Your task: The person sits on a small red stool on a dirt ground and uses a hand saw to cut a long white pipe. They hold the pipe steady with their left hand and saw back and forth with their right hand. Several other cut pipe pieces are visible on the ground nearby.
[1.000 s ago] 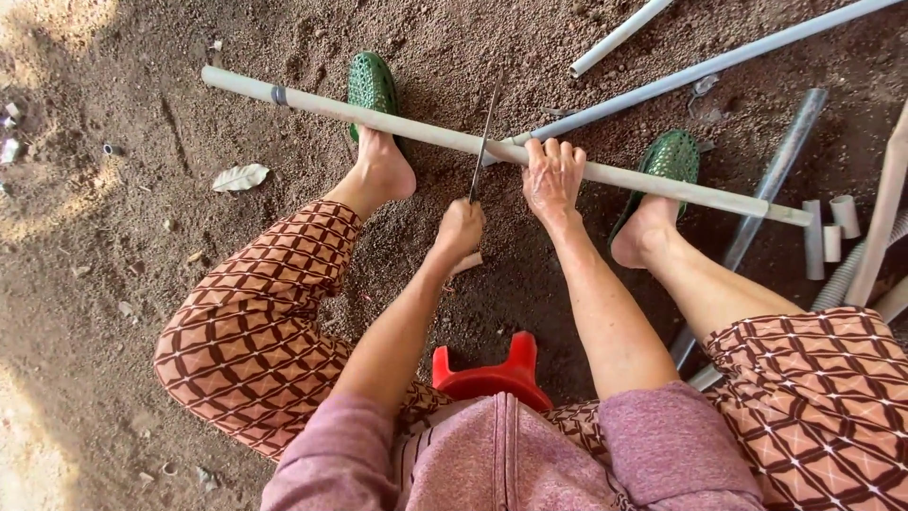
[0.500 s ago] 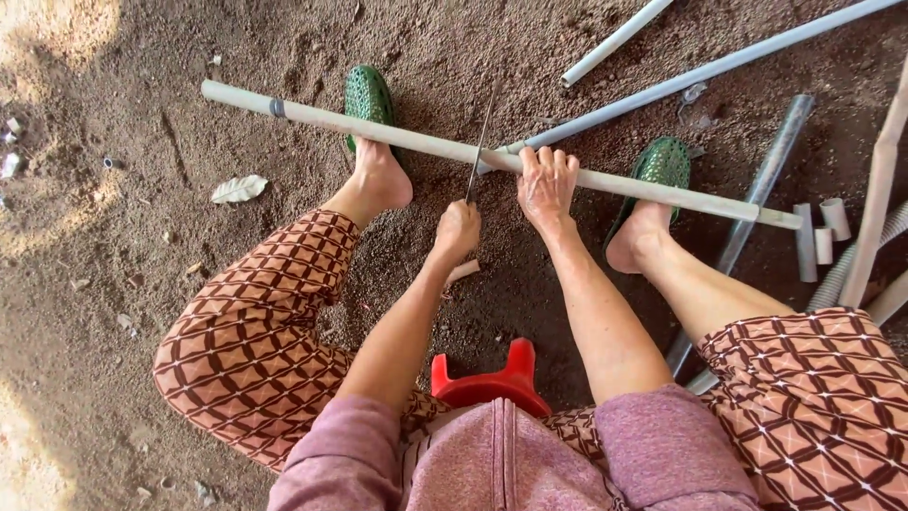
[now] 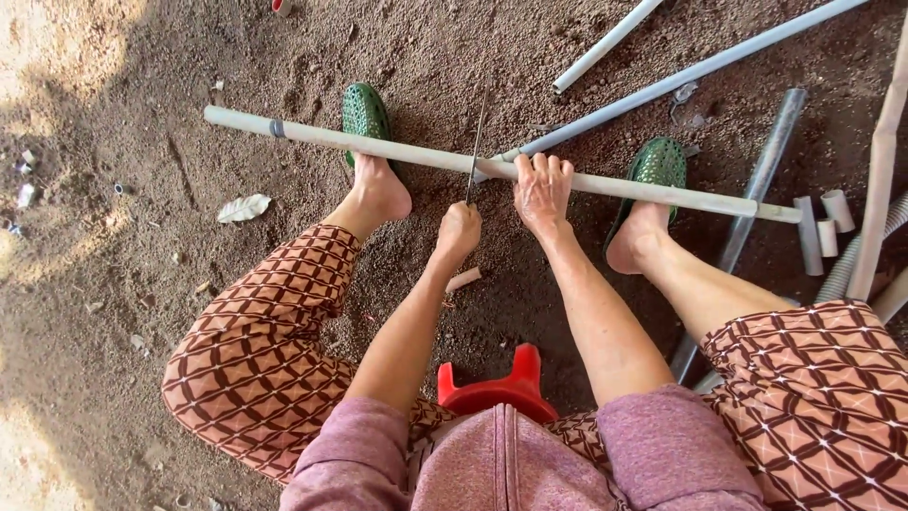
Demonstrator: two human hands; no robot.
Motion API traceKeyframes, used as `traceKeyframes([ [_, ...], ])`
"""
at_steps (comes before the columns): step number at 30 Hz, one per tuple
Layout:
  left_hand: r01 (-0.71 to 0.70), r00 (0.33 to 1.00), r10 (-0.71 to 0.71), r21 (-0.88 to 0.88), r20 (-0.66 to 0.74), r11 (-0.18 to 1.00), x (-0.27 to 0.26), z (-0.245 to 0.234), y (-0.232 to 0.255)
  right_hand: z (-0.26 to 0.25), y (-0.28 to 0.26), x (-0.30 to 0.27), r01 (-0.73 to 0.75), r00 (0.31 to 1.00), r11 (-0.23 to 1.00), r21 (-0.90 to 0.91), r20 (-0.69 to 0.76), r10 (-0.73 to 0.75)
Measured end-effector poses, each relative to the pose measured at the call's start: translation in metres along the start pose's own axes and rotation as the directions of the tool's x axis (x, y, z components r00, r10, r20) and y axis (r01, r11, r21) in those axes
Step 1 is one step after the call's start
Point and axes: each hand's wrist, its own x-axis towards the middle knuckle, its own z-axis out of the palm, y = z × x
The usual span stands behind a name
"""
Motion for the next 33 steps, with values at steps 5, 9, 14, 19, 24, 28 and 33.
traceKeyframes([
  [5, 0.074, 0.994, -0.059, -0.155, 0.096, 0.985, -0.055, 0.0, -0.005, 0.006, 0.001, 0.004, -0.005, 1.0, 1.0, 0.021, -0.001, 0.005],
  [9, 0.121, 0.987, -0.098, -0.182, 0.127, 0.976, -0.077, 0.001, -0.014, 0.002, -0.002, 0.003, -0.011, 1.0, 1.0, 0.01, 0.0, 0.011],
  [14, -0.006, 0.999, 0.007, -0.009, 0.04, 1.0, -0.026, -0.005, 0.016, -0.008, -0.001, 0.001, 0.0, 1.0, 1.0, 0.018, 0.019, -0.001],
  [19, 0.041, 0.998, -0.038, -0.073, 0.048, 0.996, -0.044, 0.013, -0.022, -0.009, -0.001, 0.006, -0.008, 0.999, 1.0, 0.017, 0.046, 0.007],
  [24, 0.084, 0.994, -0.073, -0.134, 0.085, 0.987, -0.054, 0.012, -0.03, -0.019, -0.005, 0.005, -0.02, 0.998, 1.0, 0.013, 0.06, 0.019],
  [28, 0.064, 0.997, -0.062, -0.046, 0.034, 0.997, 0.0, 0.009, -0.014, -0.017, -0.003, 0.003, -0.013, 0.999, 1.0, -0.01, 0.048, 0.013],
  [33, 0.101, 0.992, -0.09, -0.126, 0.094, 0.987, -0.061, 0.013, -0.011, -0.016, -0.003, 0.001, -0.017, 0.998, 1.0, 0.024, 0.064, 0.015],
])
